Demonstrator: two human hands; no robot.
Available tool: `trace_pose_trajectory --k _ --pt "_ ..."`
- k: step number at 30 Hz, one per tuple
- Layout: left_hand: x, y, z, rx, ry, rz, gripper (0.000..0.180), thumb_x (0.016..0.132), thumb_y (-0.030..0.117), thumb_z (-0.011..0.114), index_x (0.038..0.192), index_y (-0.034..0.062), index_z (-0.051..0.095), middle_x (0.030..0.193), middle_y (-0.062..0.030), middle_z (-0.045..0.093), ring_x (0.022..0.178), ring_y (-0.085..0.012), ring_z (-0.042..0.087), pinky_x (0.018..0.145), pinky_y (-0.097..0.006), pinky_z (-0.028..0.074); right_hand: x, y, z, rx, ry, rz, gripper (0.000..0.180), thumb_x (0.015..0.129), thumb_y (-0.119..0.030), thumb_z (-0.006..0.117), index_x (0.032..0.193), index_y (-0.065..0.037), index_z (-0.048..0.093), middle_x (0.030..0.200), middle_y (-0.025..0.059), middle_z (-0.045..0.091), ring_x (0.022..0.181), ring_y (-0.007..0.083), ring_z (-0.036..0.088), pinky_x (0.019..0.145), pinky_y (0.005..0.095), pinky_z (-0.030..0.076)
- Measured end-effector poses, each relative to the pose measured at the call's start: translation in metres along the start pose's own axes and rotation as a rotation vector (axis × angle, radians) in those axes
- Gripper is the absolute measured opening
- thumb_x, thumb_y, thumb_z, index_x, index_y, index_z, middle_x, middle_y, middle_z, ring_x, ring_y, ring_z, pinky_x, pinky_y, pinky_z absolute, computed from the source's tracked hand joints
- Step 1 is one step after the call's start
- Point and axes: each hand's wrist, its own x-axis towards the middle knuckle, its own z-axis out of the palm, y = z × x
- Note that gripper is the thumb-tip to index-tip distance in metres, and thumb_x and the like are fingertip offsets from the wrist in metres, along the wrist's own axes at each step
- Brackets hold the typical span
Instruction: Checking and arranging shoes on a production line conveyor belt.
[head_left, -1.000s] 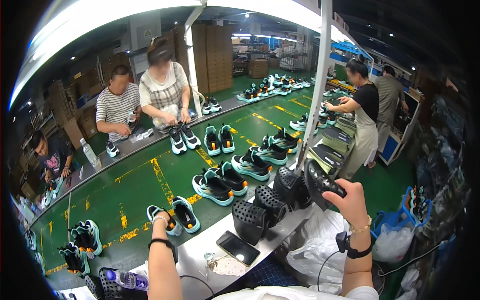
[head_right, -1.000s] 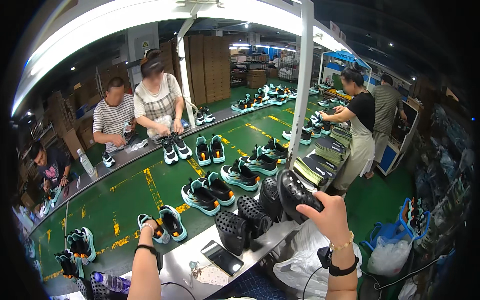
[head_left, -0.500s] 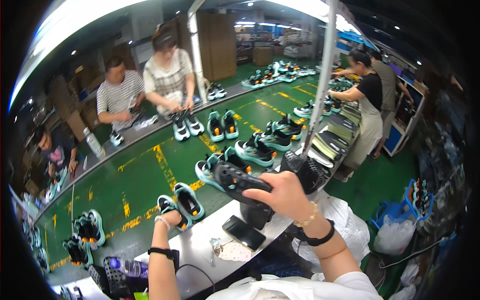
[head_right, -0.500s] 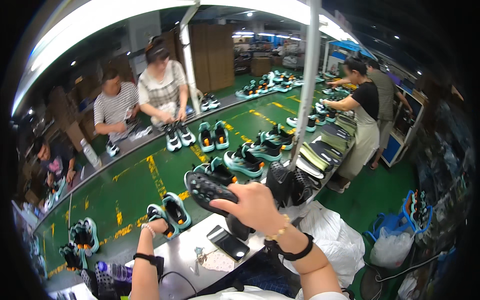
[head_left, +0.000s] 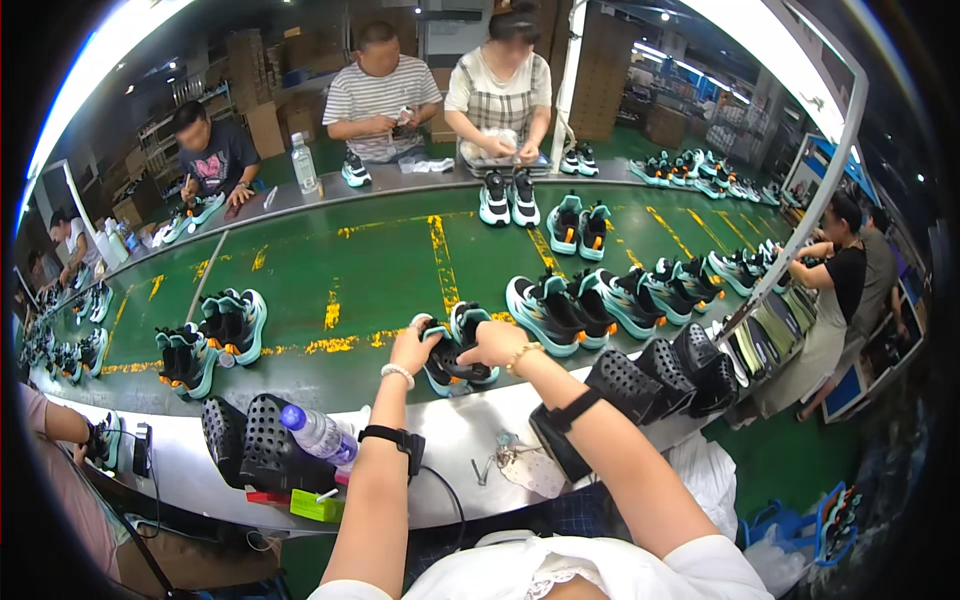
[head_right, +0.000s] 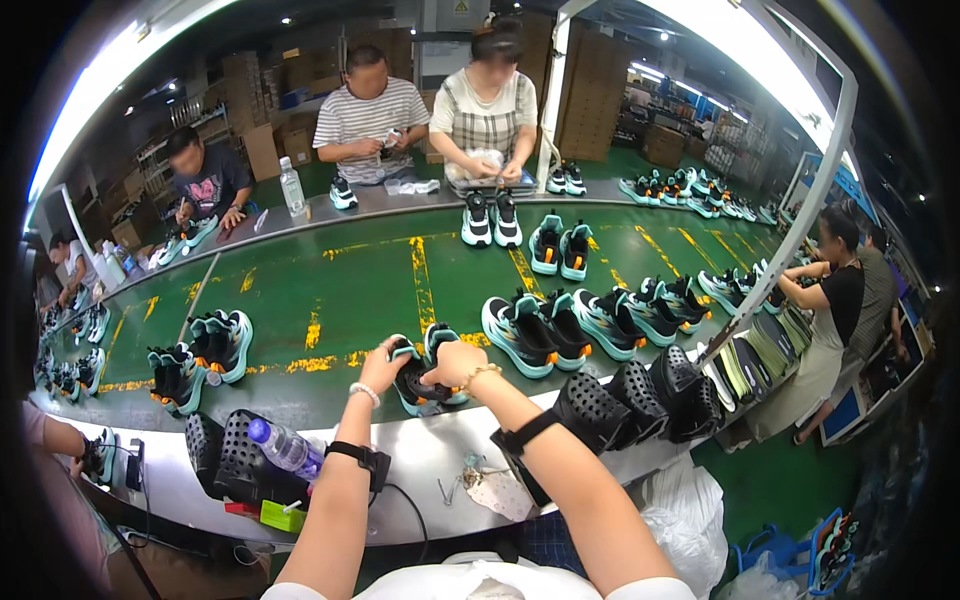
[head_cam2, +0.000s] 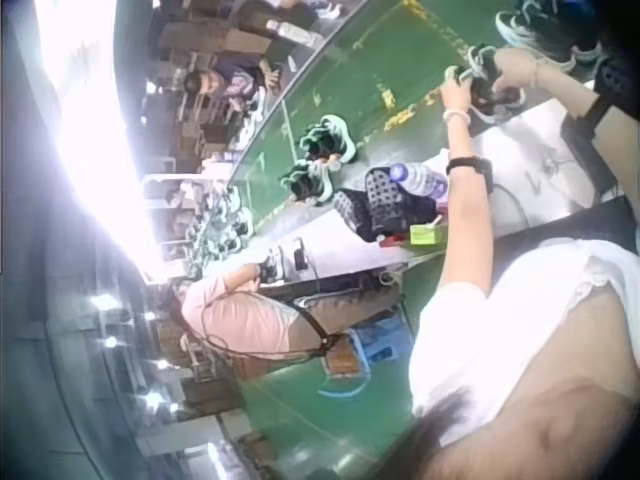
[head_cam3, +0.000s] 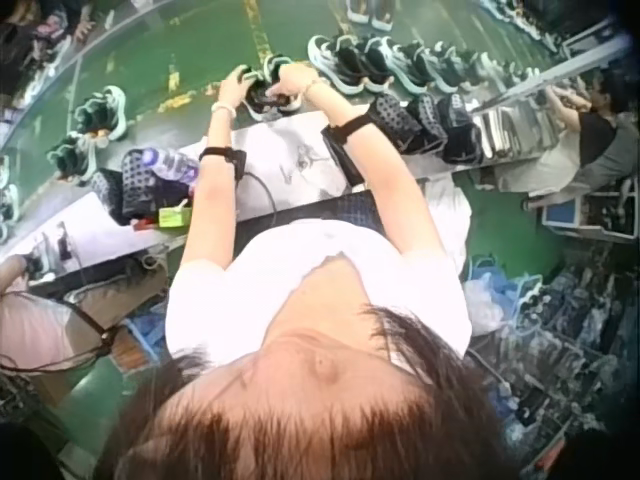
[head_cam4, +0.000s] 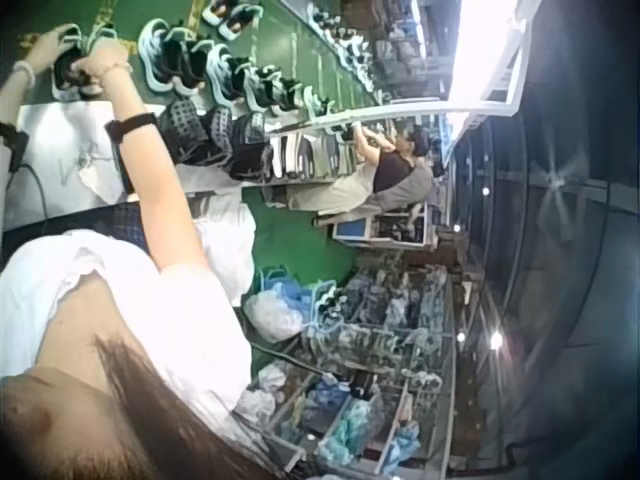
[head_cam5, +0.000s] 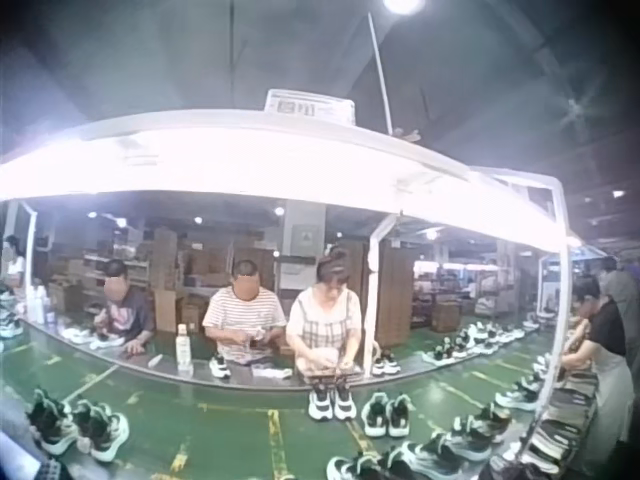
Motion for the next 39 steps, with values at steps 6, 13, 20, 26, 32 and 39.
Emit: trace_pose_trajectory --k 6,13,20,26,32,39 --pt "0.009 -0.012 0.019 0.037 0.216 -0.072 0.049 0.083 0.045 0.062 0.096 -0.0019 0.068 0.088 -0.0261 0.066 0.085 -0.0400 0.064 0.076 -0.045 0.049 0.058 -0.021 0.055 -0.040 0.232 0.076 0.036 0.078 -0.040 0.067 0.089 -0.006 0.072 0.093 0.0152 0.070 0.087 0.0276 0.069 0.076 0.0372 0.055" --pt "0.002 -0.020 0.034 -0.022 0.320 -0.080 0.048 0.082 0.043 0.064 0.081 -0.0047 0.067 0.069 -0.0240 0.063 0.066 -0.0334 0.063 0.061 -0.041 0.047 0.096 -0.029 0.125 -0.083 0.509 0.064 0.027 0.086 -0.020 0.051 0.073 -0.011 0.072 0.075 0.0107 0.070 0.070 0.0241 0.070 0.058 0.0362 0.055" --pt "-0.018 -0.013 0.031 -0.089 0.344 -0.179 0.055 0.089 0.043 0.059 0.072 -0.0096 0.061 0.058 -0.0194 0.056 0.055 -0.0183 0.047 0.054 -0.040 0.040 0.097 -0.028 0.115 -0.080 0.346 -0.108 0.025 0.087 -0.023 0.050 0.082 -0.011 0.071 0.084 0.0107 0.071 0.077 0.0237 0.070 0.061 0.0376 0.055" --pt "0.003 -0.043 0.037 -0.195 0.250 -0.088 0.047 0.091 0.034 0.061 0.067 -0.0064 0.061 0.061 -0.0095 0.062 0.056 -0.0114 0.049 0.053 -0.035 0.045 0.053 -0.024 0.087 -0.032 0.324 -0.155 0.026 0.085 -0.024 0.052 0.094 -0.006 0.068 0.084 0.0131 0.070 0.079 0.0252 0.070 0.063 0.0380 0.054" --pt "0.026 -0.075 0.006 -0.250 -0.093 0.202 0.043 0.080 0.025 0.073 0.107 -0.0056 0.060 0.098 -0.0178 0.063 0.088 -0.0229 0.059 0.078 -0.032 0.048 -0.088 0.009 0.027 0.350 0.454 -0.613 0.026 0.078 -0.028 0.059 0.079 -0.002 0.063 0.071 0.0202 0.062 0.067 0.0371 0.062 0.063 0.0459 0.050" --pt "-0.012 0.041 0.030 0.063 -0.271 0.111 0.053 0.075 0.033 0.076 0.111 -0.0030 0.061 0.107 -0.0194 0.064 0.099 -0.0310 0.060 0.088 -0.040 0.047 -0.267 0.164 -0.060 0.321 1.088 0.029 0.027 0.083 -0.028 0.060 0.091 -0.003 0.057 0.064 0.0182 0.058 0.067 0.0372 0.060 0.062 0.0435 0.048"
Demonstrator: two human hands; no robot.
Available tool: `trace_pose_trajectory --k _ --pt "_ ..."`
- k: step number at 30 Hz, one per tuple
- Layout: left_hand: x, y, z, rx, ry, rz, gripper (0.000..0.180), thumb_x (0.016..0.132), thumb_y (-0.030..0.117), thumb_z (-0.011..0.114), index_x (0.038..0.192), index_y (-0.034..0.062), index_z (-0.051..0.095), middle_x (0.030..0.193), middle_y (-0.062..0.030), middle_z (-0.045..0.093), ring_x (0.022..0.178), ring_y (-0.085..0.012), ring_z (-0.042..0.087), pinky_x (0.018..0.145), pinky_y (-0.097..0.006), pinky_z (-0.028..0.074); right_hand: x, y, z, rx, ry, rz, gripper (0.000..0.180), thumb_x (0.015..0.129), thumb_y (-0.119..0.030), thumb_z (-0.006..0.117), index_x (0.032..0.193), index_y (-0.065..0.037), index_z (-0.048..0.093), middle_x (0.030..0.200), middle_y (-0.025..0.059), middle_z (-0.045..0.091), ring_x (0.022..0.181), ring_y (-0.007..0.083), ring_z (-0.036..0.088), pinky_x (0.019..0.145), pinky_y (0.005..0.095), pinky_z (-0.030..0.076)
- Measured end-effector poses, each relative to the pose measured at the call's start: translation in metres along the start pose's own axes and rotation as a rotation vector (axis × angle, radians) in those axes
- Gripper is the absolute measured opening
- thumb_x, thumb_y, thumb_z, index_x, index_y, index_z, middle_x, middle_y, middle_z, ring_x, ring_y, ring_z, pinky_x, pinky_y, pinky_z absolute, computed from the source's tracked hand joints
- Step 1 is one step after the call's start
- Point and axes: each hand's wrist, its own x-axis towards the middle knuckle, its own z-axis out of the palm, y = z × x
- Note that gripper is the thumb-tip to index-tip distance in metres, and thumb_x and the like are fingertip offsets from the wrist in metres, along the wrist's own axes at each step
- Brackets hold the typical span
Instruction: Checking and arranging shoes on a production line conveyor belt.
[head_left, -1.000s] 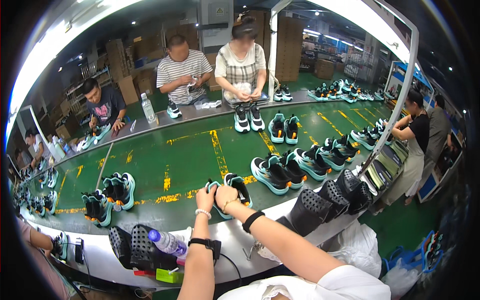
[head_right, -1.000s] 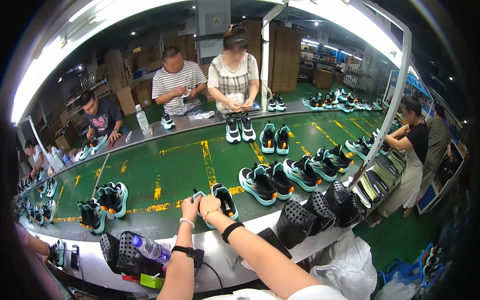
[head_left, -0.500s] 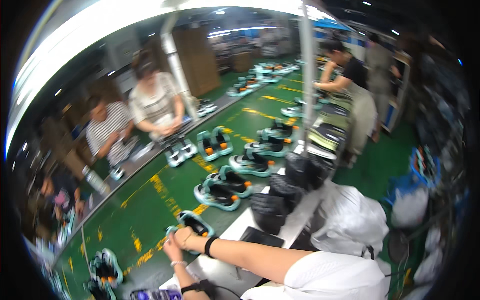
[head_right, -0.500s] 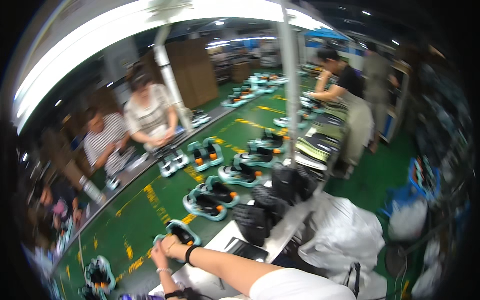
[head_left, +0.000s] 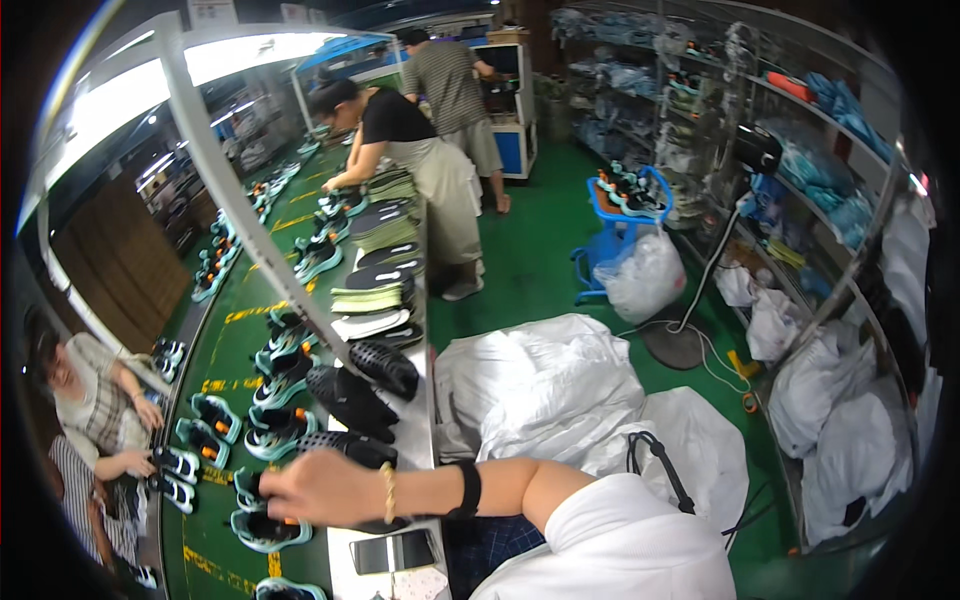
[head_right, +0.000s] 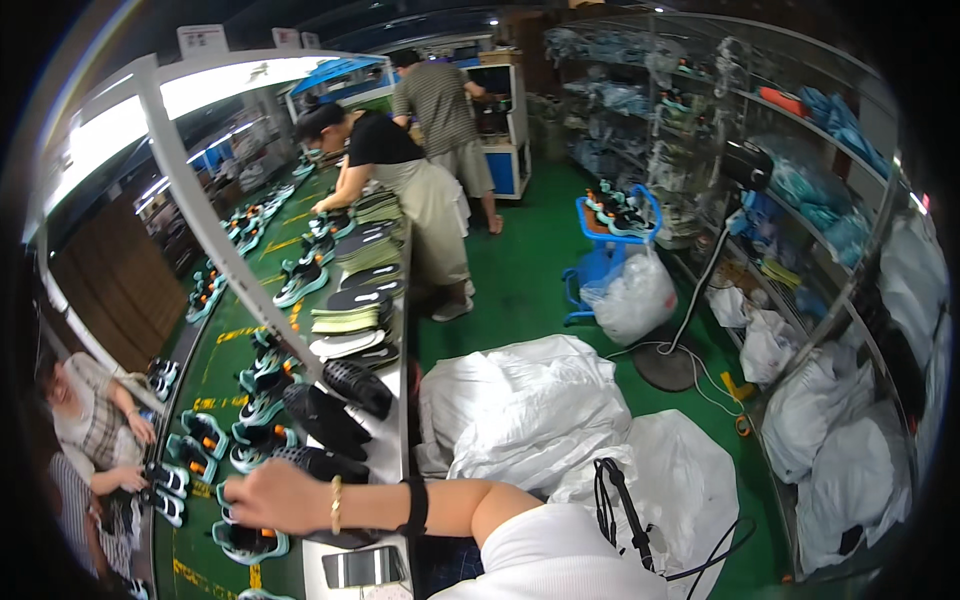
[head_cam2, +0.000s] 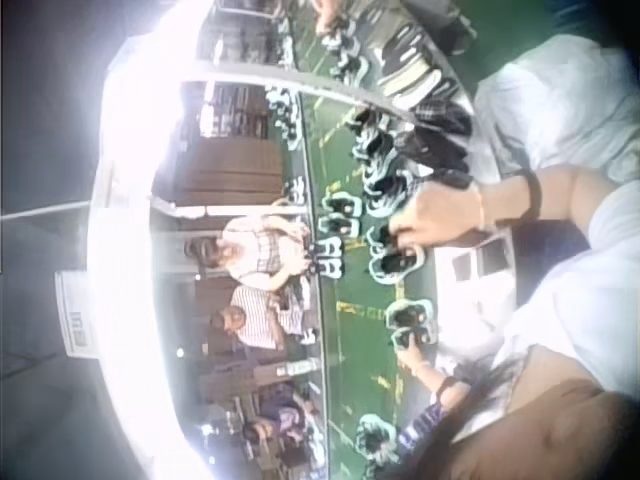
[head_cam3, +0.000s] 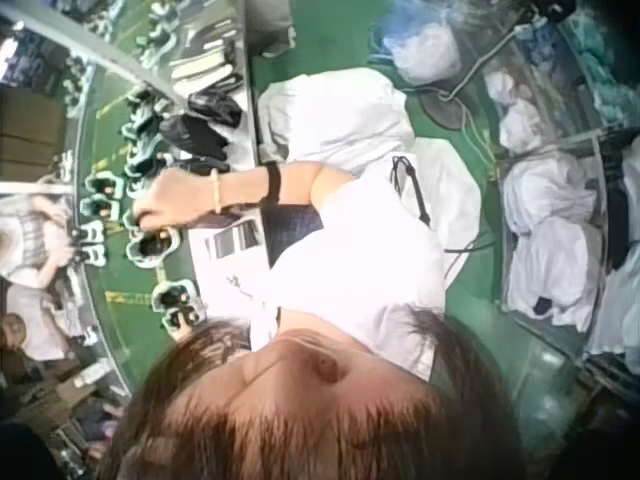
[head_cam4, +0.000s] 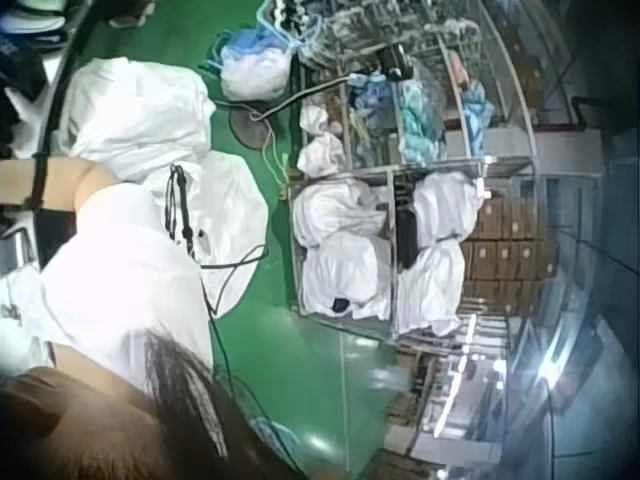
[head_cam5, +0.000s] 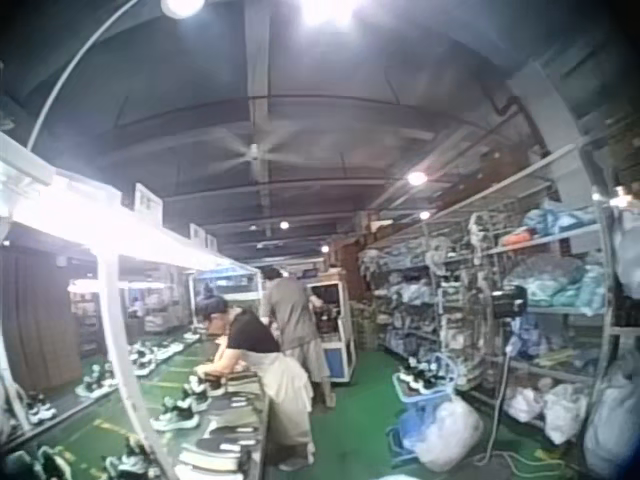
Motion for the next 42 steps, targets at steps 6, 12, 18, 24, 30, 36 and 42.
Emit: trace_pose_trajectory --k 6,12,18,24,30,36,42 --pt "0.008 -0.088 0.013 0.603 0.374 0.069 0.071 0.064 0.046 0.081 0.113 -0.0017 0.063 0.110 -0.0230 0.064 0.105 -0.0396 0.058 0.094 -0.046 0.042 -0.032 0.142 -0.051 -0.405 0.468 0.379 0.042 0.086 -0.028 0.060 0.117 -0.001 0.051 0.109 0.0141 0.058 0.105 0.0313 0.053 0.088 0.0405 0.044" --pt "0.040 -0.184 -0.010 0.403 0.192 0.431 0.054 0.075 0.032 0.075 0.114 -0.0032 0.061 0.101 -0.0183 0.066 0.094 -0.0348 0.061 0.091 -0.041 0.045 -0.053 0.201 -0.025 -0.488 0.368 0.334 0.051 0.080 -0.025 0.067 0.119 0.001 0.048 0.122 0.0183 0.051 0.114 0.0328 0.049 0.098 0.0397 0.041" --pt "0.078 -0.206 -0.006 0.681 0.368 0.394 0.043 0.081 0.027 0.068 0.112 -0.0022 0.062 0.098 -0.0165 0.066 0.090 -0.0333 0.061 0.088 -0.040 0.047 -0.061 0.228 -0.026 -0.489 0.483 0.376 0.050 0.077 -0.022 0.071 0.114 0.000 0.047 0.118 0.0189 0.052 0.110 0.0331 0.052 0.095 0.0403 0.044" --pt "0.088 -0.195 -0.040 0.972 0.598 0.334 0.033 0.086 0.021 0.061 0.110 -0.0013 0.063 0.095 -0.0147 0.066 0.086 -0.0318 0.061 0.084 -0.038 0.048 -0.055 0.220 -0.031 -0.441 0.419 0.598 0.055 0.079 -0.032 0.070 0.116 0.000 0.045 0.122 0.0246 0.051 0.109 0.0364 0.054 0.089 0.0403 0.048" --pt "0.025 0.006 0.027 0.393 0.543 0.081 0.030 0.090 0.024 0.057 0.109 0.0016 0.061 0.102 -0.0143 0.065 0.089 -0.0313 0.061 0.081 -0.038 0.049 -0.065 0.228 -0.028 -0.444 0.388 0.645 0.062 0.082 -0.038 0.066 0.123 0.001 0.043 0.129 0.0272 0.048 0.114 0.0380 0.053 0.094 0.0413 0.046" --pt "0.037 -0.011 0.031 1.421 -0.012 0.119 0.032 0.085 0.039 0.061 0.085 0.0073 0.068 0.088 -0.0142 0.068 0.085 -0.0245 0.066 0.070 -0.035 0.052 -0.055 0.207 -0.035 -0.321 0.690 0.437 0.060 0.084 -0.033 0.065 0.128 0.000 0.042 0.125 0.0229 0.052 0.112 0.0378 0.053 0.093 0.0432 0.044" --pt "0.114 -0.035 0.063 1.434 -0.380 0.449 0.037 0.081 0.043 0.066 0.087 0.0066 0.068 0.087 -0.0135 0.069 0.083 -0.0270 0.067 0.071 -0.037 0.053 -0.080 0.183 -0.076 0.265 0.720 0.469 0.055 0.086 -0.029 0.065 0.128 -0.002 0.042 0.112 0.0200 0.060 0.104 0.0311 0.059 0.088 0.0365 0.046"
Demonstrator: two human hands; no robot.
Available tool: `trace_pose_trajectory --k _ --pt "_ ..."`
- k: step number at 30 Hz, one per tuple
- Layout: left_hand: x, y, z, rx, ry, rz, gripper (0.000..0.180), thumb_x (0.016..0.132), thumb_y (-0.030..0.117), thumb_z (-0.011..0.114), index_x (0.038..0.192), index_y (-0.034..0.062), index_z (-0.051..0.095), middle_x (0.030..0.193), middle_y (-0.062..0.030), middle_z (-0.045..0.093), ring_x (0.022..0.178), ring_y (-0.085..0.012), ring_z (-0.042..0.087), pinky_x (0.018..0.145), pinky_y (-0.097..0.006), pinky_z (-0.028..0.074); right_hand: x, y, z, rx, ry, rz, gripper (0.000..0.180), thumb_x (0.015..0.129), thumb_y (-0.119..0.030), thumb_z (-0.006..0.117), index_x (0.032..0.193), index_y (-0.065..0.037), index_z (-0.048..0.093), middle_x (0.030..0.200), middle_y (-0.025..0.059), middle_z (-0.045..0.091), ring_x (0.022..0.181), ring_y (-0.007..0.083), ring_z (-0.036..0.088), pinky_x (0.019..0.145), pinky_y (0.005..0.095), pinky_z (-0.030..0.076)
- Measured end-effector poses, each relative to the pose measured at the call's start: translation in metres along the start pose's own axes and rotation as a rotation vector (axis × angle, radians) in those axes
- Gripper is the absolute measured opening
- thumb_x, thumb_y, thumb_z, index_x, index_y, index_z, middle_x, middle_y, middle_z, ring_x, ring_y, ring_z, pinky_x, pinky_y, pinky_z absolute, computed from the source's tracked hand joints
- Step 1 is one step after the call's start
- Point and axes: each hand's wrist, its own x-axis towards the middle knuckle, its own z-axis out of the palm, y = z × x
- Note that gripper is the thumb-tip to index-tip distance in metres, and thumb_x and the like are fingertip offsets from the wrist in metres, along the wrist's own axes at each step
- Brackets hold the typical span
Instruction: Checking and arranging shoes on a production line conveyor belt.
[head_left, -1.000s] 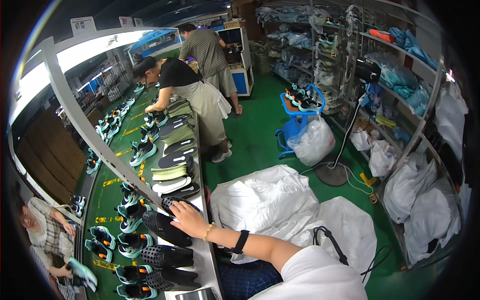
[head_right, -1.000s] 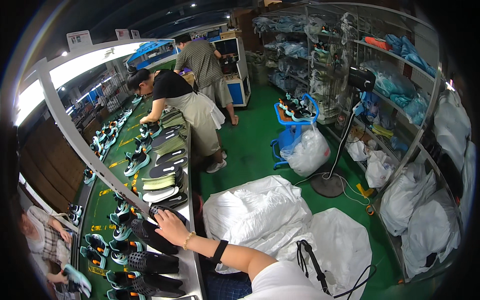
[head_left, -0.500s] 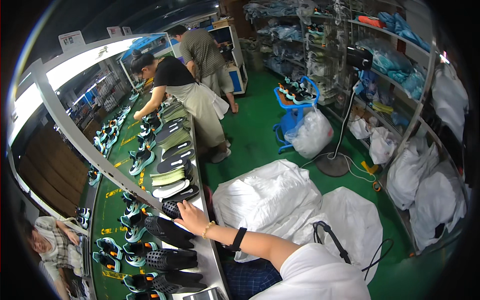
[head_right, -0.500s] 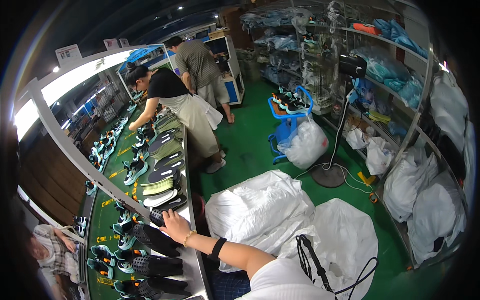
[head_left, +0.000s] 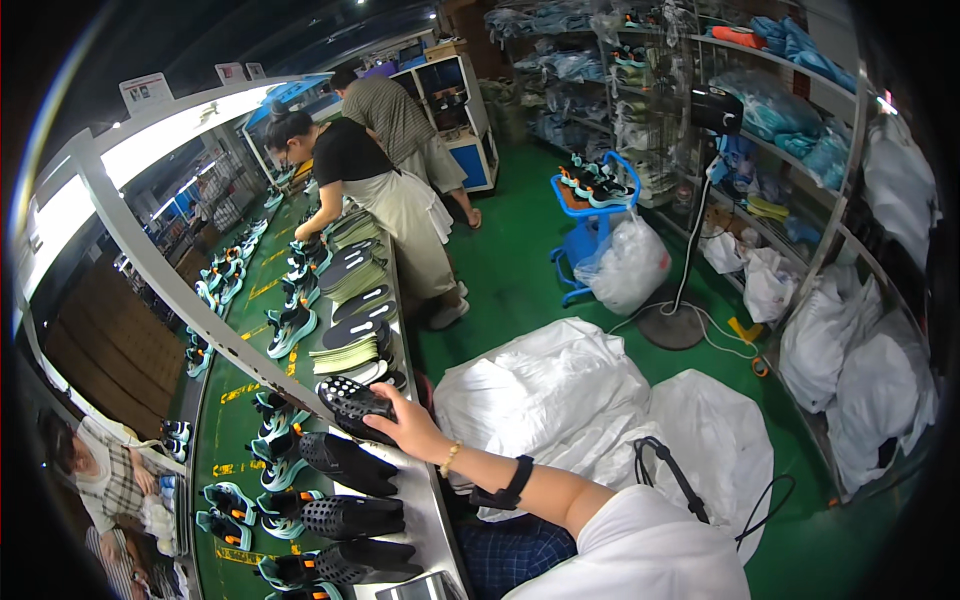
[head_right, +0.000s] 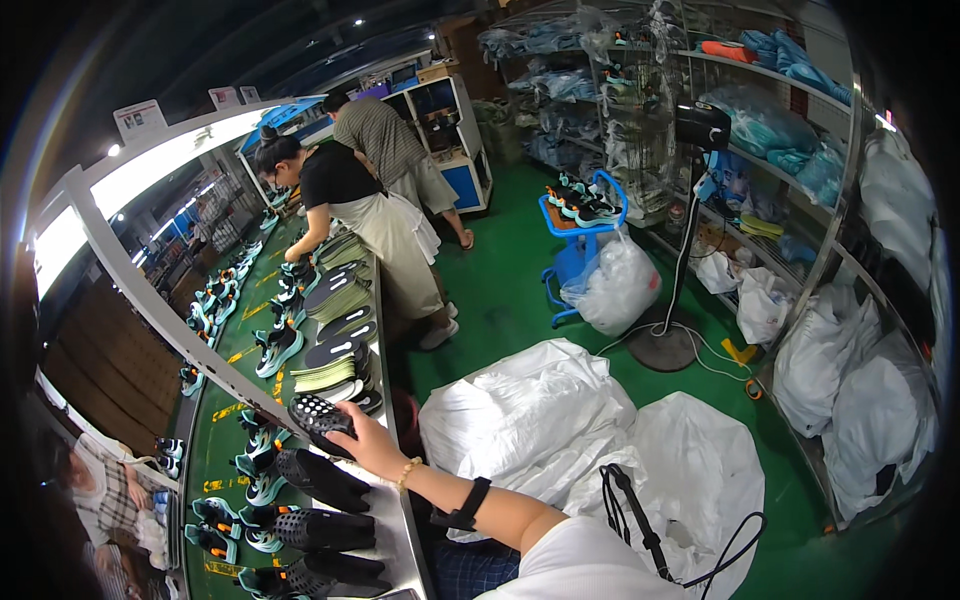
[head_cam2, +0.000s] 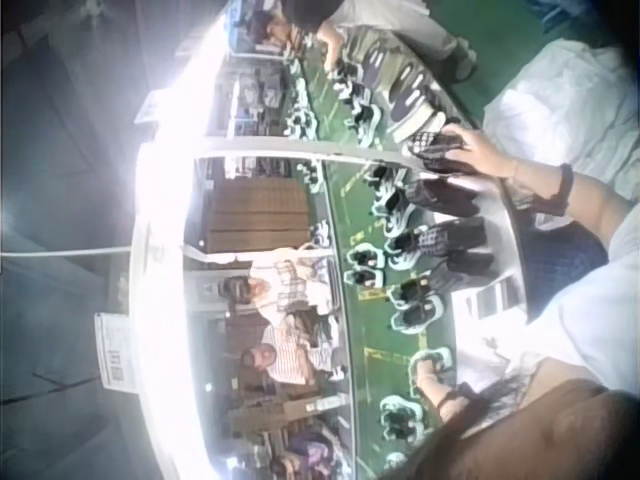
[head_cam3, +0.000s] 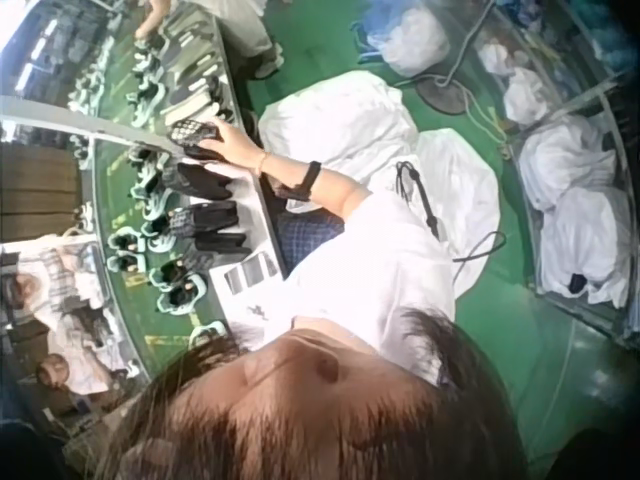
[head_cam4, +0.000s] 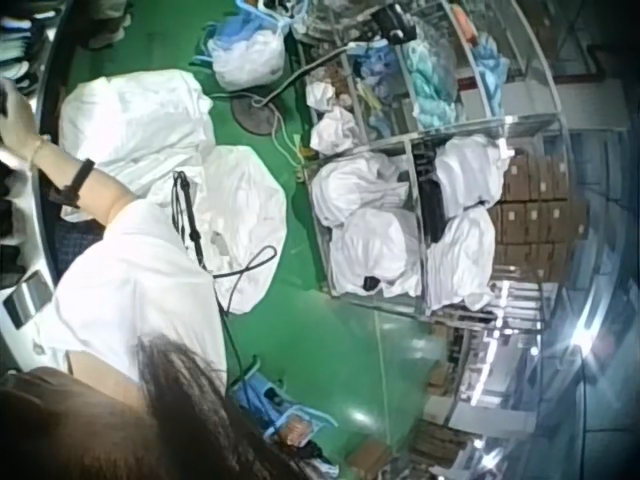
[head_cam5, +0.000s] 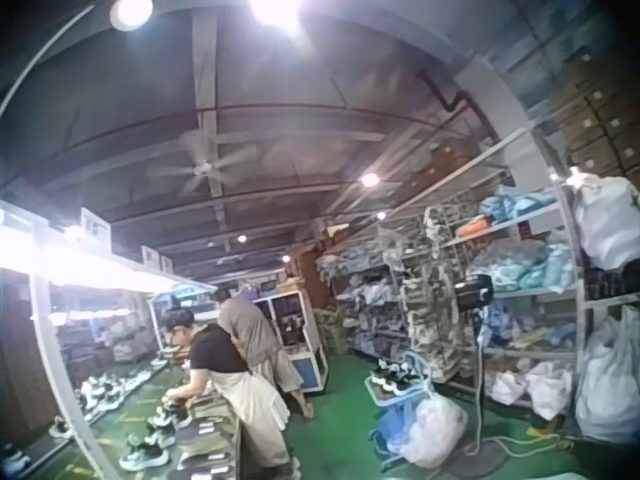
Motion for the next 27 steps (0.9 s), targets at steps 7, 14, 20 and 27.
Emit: trace_pose_trajectory --k 7,14,20,27 --pt "0.121 0.044 -0.060 -0.165 0.226 0.278 0.028 0.081 0.031 0.062 0.088 0.0040 0.067 0.087 -0.0157 0.068 0.081 -0.0288 0.066 0.071 -0.038 0.052 -0.018 -0.032 -0.028 0.483 -0.115 0.142 0.050 0.089 -0.021 0.066 0.128 0.001 0.044 0.108 0.0081 0.058 0.099 0.0097 0.053 0.085 0.0246 0.046" --pt "0.068 0.060 -0.006 -0.505 0.226 0.118 0.020 0.081 0.019 0.058 0.089 0.0014 0.065 0.087 -0.0179 0.068 0.080 -0.0306 0.066 0.072 -0.038 0.052 -0.024 -0.065 -0.022 0.327 -0.107 0.254 0.037 0.090 -0.019 0.064 0.121 -0.003 0.053 0.109 0.0064 0.059 0.097 0.0153 0.058 0.085 0.0309 0.048" --pt "-0.069 -0.027 0.096 -0.475 0.118 -0.138 0.018 0.081 0.013 0.055 0.086 0.0002 0.067 0.085 -0.0187 0.068 0.077 -0.0314 0.066 0.072 -0.039 0.053 -0.052 -0.131 0.032 0.725 -0.335 0.199 0.051 0.092 -0.026 0.060 0.128 0.005 0.042 0.115 0.0213 0.057 0.097 0.0348 0.064 0.089 0.0458 0.051" --pt "-0.114 0.006 0.011 -0.531 -0.003 0.072 0.024 0.082 0.012 0.050 0.082 -0.0024 0.069 0.085 -0.0216 0.067 0.079 -0.0322 0.067 0.073 -0.039 0.053 -0.123 -0.204 0.128 0.722 -0.739 0.186 0.044 0.090 -0.015 0.061 0.125 0.006 0.048 0.110 0.0135 0.060 0.099 0.0208 0.062 0.090 0.0318 0.049"
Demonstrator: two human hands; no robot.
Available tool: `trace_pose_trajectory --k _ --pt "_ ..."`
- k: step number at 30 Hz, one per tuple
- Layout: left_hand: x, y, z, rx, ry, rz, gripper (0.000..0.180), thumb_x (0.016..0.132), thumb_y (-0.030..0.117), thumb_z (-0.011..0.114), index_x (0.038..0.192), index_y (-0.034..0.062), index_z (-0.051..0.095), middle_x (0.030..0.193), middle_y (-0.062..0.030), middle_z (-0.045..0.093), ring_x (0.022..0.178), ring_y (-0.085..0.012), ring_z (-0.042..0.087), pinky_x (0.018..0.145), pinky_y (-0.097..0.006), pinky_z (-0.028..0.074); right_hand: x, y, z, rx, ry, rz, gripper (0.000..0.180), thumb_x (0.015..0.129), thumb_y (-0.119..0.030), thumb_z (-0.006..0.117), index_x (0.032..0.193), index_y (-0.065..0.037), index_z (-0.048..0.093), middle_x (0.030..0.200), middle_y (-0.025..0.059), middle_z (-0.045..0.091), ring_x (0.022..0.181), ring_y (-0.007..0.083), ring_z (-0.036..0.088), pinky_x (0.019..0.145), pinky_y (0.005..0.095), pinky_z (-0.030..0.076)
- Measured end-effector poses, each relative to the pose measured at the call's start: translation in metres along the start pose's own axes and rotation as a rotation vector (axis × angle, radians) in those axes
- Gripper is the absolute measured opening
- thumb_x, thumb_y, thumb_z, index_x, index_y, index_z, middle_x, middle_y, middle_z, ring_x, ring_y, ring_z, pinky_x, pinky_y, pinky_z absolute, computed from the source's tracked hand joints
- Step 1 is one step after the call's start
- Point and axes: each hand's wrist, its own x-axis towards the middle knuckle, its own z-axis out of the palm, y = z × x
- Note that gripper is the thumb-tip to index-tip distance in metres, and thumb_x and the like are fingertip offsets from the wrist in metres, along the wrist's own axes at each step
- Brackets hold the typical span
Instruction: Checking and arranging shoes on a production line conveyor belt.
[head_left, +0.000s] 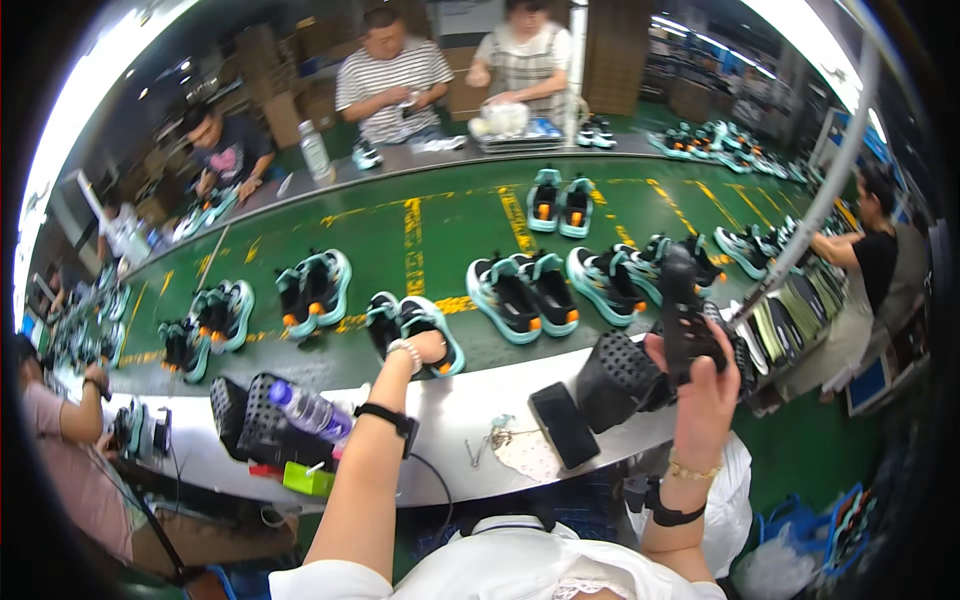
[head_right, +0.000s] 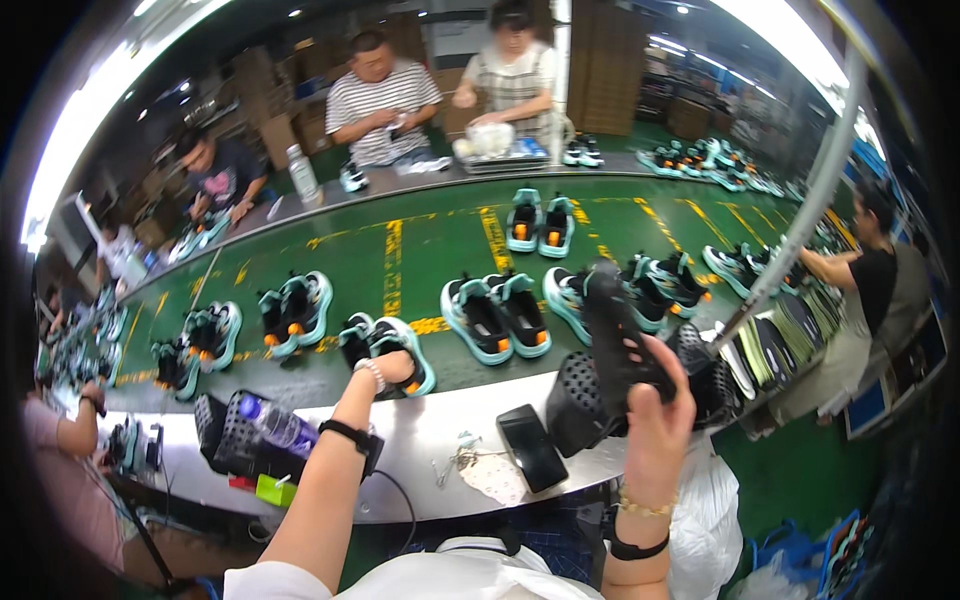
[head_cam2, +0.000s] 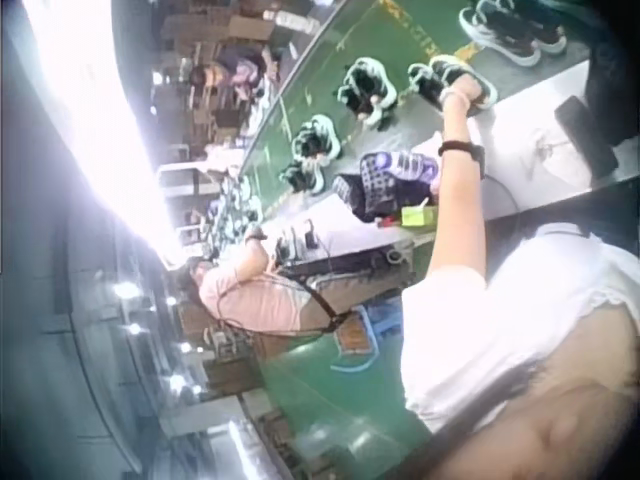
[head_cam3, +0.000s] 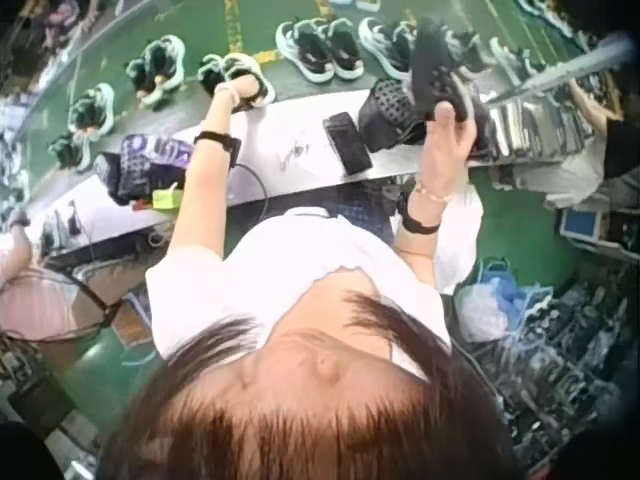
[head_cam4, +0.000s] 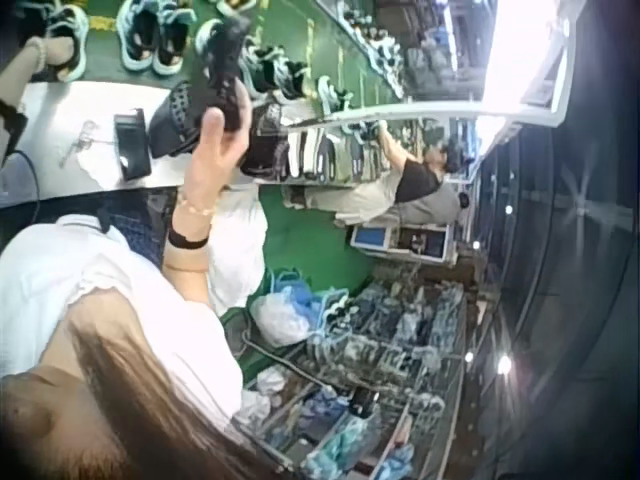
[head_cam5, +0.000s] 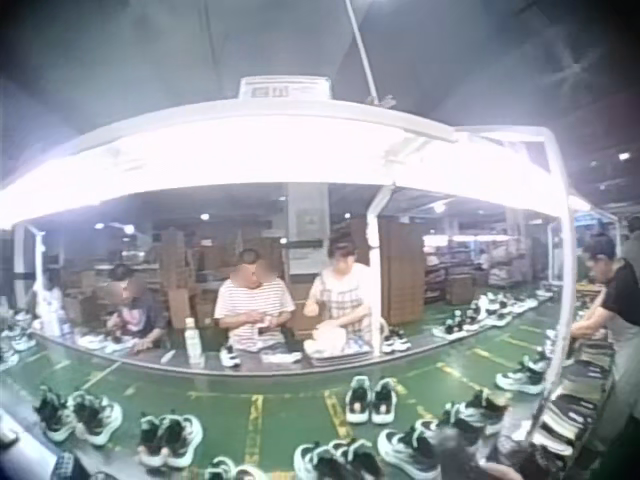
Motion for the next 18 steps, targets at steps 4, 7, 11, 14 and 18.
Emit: trace_pose_trajectory --k 4,7,11,14,18 --pt "-0.013 0.032 -0.049 -0.197 -0.097 -0.374 0.024 0.080 0.011 0.050 0.089 0.0012 0.070 0.098 -0.0203 0.067 0.093 -0.0286 0.066 0.079 -0.038 0.052 0.004 0.047 0.085 -0.140 -0.372 0.234 0.039 0.087 -0.010 0.064 0.121 0.003 0.052 0.102 0.0057 0.061 0.087 0.0087 0.057 0.074 0.0206 0.047" --pt "-0.026 0.089 -0.088 -0.206 0.421 -0.745 0.021 0.077 0.017 0.056 0.085 0.0051 0.071 0.090 -0.0131 0.067 0.096 -0.0291 0.060 0.093 -0.039 0.043 0.019 0.110 0.100 -0.442 -0.501 0.169 0.038 0.085 -0.020 0.067 0.114 0.002 0.055 0.086 0.0100 0.065 0.074 0.0138 0.060 0.068 0.0264 0.049" --pt "-0.062 0.117 -0.049 -0.239 0.680 -0.897 0.030 0.076 0.018 0.060 0.104 0.0103 0.069 0.096 -0.0130 0.062 0.109 -0.0339 0.050 0.109 -0.054 0.021 0.022 0.171 0.132 -1.084 -0.719 0.001 0.037 0.082 -0.029 0.068 0.100 0.002 0.060 0.076 0.0199 0.065 0.072 0.0365 0.064 0.065 0.0411 0.051" --pt "-0.074 0.121 -0.039 -0.163 0.753 -0.879 0.034 0.079 0.025 0.062 0.110 0.0134 0.067 0.100 -0.0121 0.063 0.112 -0.0335 0.049 0.110 -0.057 0.017 0.024 0.203 0.169 -1.258 -0.869 -0.025 0.040 0.081 -0.035 0.068 0.086 0.004 0.062 0.077 0.0212 0.066 0.076 0.0389 0.064 0.068 0.0443 0.052" --pt "-0.077 0.114 -0.037 -0.239 0.739 -0.882 0.035 0.080 0.030 0.064 0.110 0.0131 0.067 0.096 -0.0119 0.065 0.113 -0.0339 0.050 0.111 -0.058 0.012 0.028 0.252 0.205 -1.323 -0.967 0.018 0.045 0.078 -0.042 0.067 0.082 0.002 0.069 0.083 0.0214 0.067 0.082 0.0355 0.066 0.073 0.0415 0.054"
